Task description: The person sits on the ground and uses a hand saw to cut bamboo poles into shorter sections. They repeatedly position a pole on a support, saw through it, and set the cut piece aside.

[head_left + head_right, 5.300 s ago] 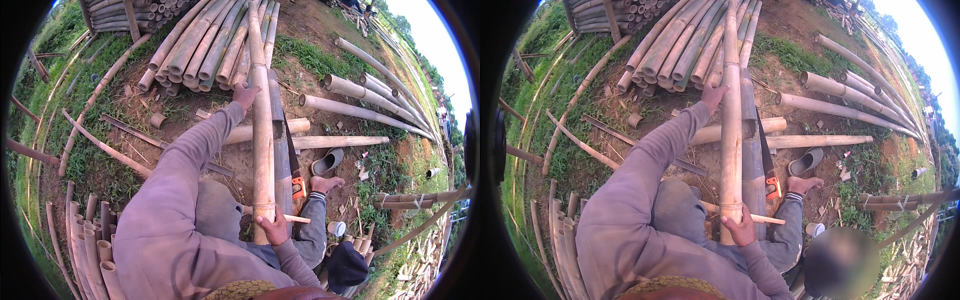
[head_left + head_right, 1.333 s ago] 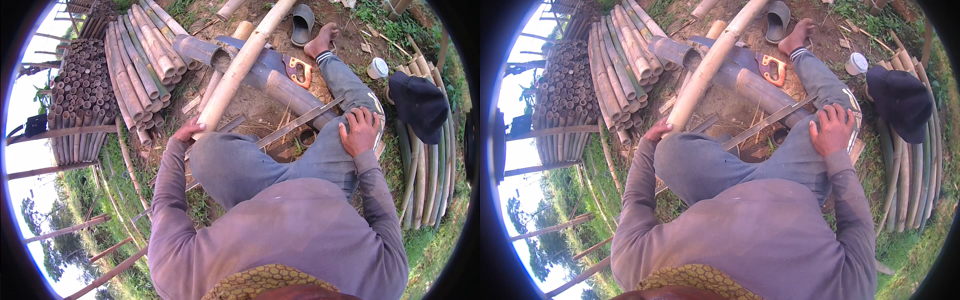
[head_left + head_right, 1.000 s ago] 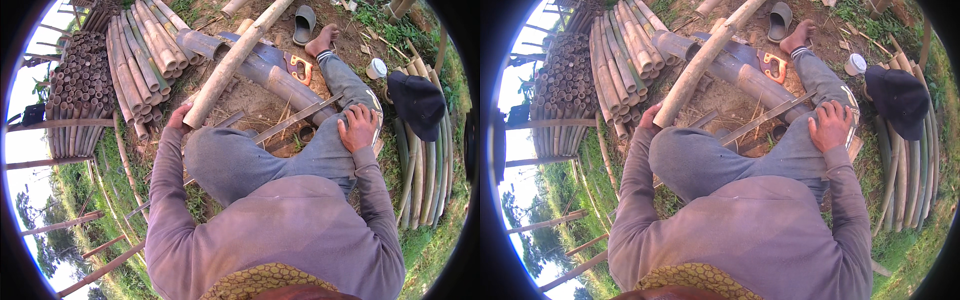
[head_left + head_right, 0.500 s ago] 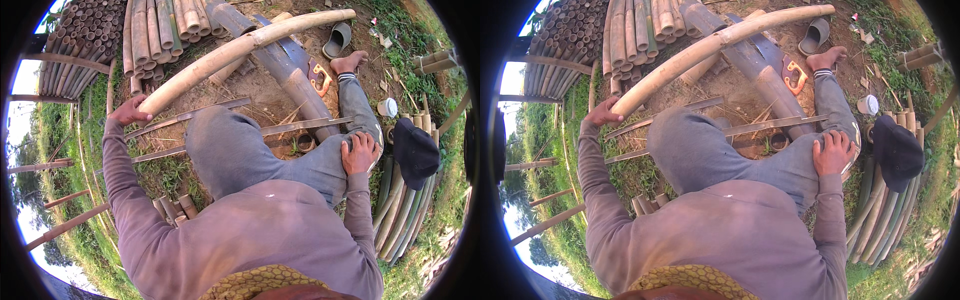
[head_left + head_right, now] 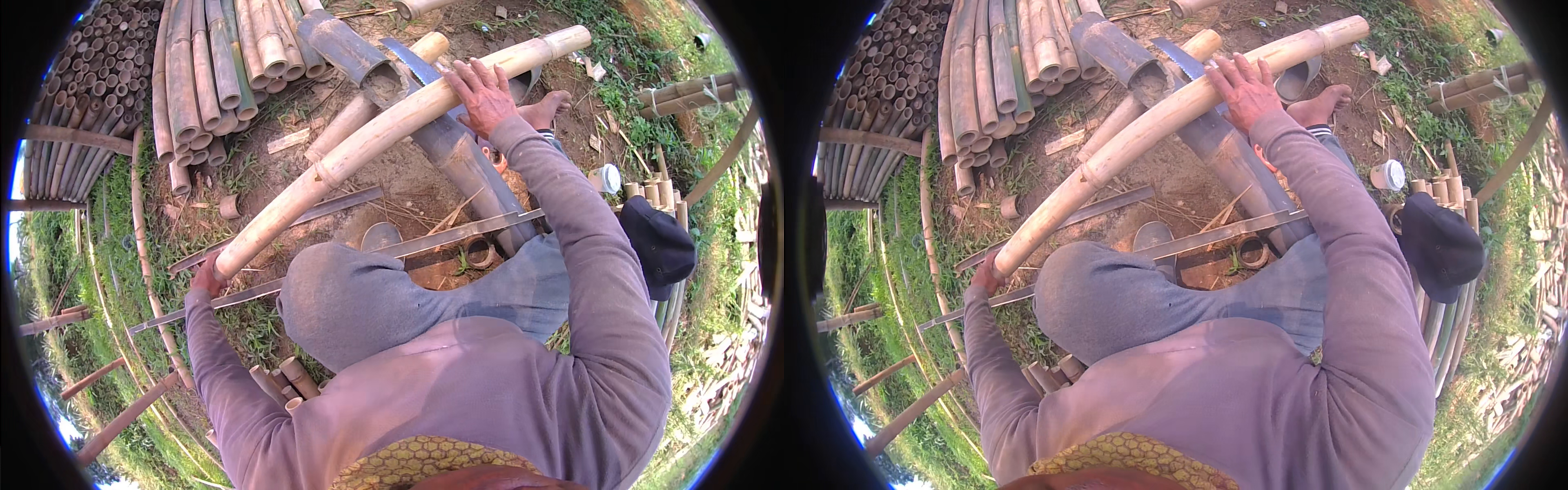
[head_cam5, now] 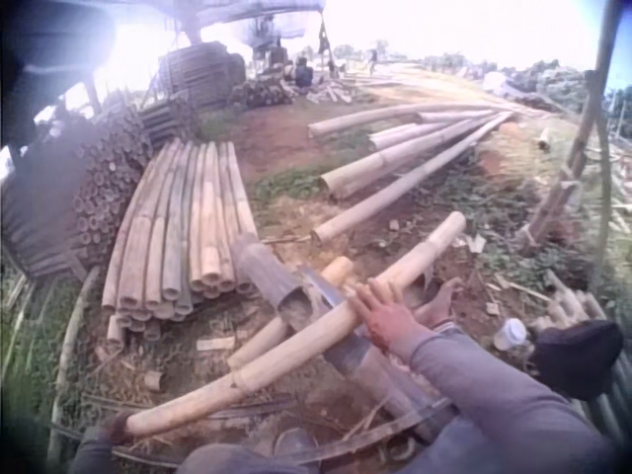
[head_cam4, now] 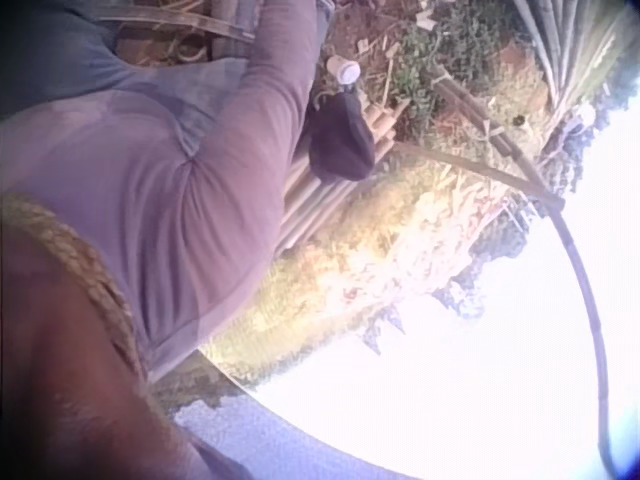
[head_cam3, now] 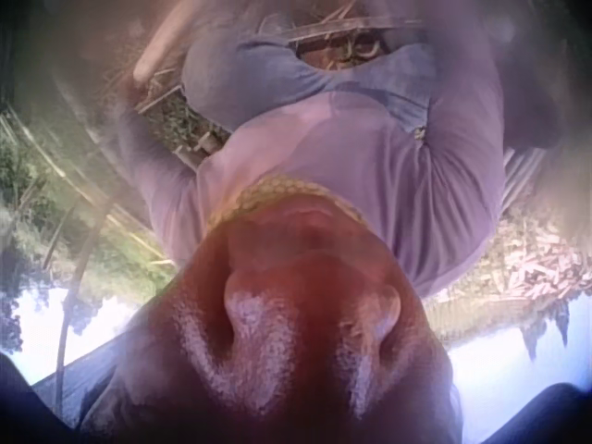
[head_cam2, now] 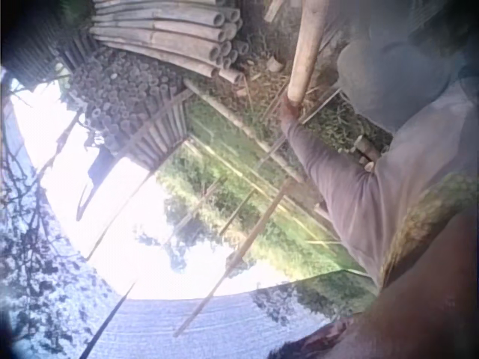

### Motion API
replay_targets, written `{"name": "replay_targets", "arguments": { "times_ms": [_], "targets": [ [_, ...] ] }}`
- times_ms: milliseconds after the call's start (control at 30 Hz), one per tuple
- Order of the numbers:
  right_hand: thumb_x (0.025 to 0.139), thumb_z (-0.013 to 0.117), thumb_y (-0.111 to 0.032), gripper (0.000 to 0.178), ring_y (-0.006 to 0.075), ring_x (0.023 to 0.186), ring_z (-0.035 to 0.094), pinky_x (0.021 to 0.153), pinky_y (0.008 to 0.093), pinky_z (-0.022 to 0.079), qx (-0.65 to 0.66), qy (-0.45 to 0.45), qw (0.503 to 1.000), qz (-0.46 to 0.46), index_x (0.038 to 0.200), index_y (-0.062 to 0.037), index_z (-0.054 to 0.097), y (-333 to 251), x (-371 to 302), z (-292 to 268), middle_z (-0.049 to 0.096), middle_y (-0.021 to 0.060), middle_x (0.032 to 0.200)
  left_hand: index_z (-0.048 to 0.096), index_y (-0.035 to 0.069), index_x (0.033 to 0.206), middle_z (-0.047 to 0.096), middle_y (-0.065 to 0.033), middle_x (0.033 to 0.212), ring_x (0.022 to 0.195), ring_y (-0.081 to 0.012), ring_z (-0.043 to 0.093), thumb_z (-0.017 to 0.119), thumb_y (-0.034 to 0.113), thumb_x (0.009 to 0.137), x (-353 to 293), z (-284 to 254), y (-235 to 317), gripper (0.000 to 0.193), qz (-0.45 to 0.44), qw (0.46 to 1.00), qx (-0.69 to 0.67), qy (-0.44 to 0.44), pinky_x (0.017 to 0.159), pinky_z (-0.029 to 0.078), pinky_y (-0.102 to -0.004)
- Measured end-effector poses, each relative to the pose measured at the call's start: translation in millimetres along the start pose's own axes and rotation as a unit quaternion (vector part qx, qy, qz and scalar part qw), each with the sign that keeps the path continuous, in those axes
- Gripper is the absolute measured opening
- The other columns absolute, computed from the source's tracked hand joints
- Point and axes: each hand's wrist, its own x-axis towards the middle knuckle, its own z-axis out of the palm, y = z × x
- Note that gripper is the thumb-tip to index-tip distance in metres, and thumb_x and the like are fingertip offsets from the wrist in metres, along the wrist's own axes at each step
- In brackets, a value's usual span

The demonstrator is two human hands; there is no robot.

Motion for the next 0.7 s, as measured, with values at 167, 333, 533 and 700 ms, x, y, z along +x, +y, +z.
{"name": "replay_targets", "arguments": {
  "times_ms": [167, 333, 533, 700],
  "targets": [
    [0.078, 0.09, -0.031, 0.08, 0.0273, 0.142, 0.052, 0.126, 0.0628, 0.027, 0.02, -0.029, 0.993, -0.109, 0.146, -0.0228, 0.049, 26.3, 34.5, 9.7, 0.06, 0.003, 0.14, 0.043, 0.031, 0.16, 0.052, -0.0062, 0.161, 0.152, -0.0312, 0.043, 0.094, 0.026, 0.072, 26.0, 15.2, 25.6, 0.102, -0.063, 0.992, 0.095, 0.051, 0.122, 0.035, -0.0586],
    [0.071, 0.094, -0.037, 0.086, 0.0286, 0.134, 0.059, 0.123, 0.0609, 0.03, 0.034, -0.078, 0.984, -0.155, 0.144, -0.02, 0.054, -17.0, 64.9, -27.9, 0.064, 0.005, 0.138, 0.039, 0.017, 0.161, 0.045, -0.0102, 0.164, 0.153, -0.0331, 0.039, 0.097, 0.036, 0.064, 15.0, -2.8, 161.4, 0.114, 0.142, 0.963, 0.04, 0.226, 0.127, 0.025, -0.0575],
    [0.078, 0.089, -0.04, 0.082, 0.0289, 0.141, 0.053, 0.124, 0.063, 0.029, 0.036, -0.114, 0.98, -0.162, 0.149, -0.023, 0.052, -84.4, 116.9, -65.9, 0.061, 0.0045, 0.142, 0.045, 0.013, 0.154, 0.069, -0.0155, 0.133, 0.127, -0.0356, 0.064, 0.095, 0.023, 0.065, 62.9, -25.2, 251.4, 0.103, 0.136, 0.975, -0.07, 0.162, 0.114, 0.046, -0.0438],
    [0.091, 0.078, -0.043, 0.064, 0.0306, 0.146, 0.047, 0.126, 0.0613, 0.025, 0.211, 0.058, 0.976, -0.001, 0.148, -0.0239, 0.057, -61.2, 37.7, -34.6, 0.056, 0.0055, 0.15, 0.055, 0.009, 0.145, 0.074, -0.0125, 0.123, 0.114, -0.0283, 0.07, 0.087, 0.013, 0.065, 104.6, -48.6, 168.8, 0.086, 0.138, 0.979, -0.152, -0.013, 0.104, 0.052, -0.0371]
  ]
}}
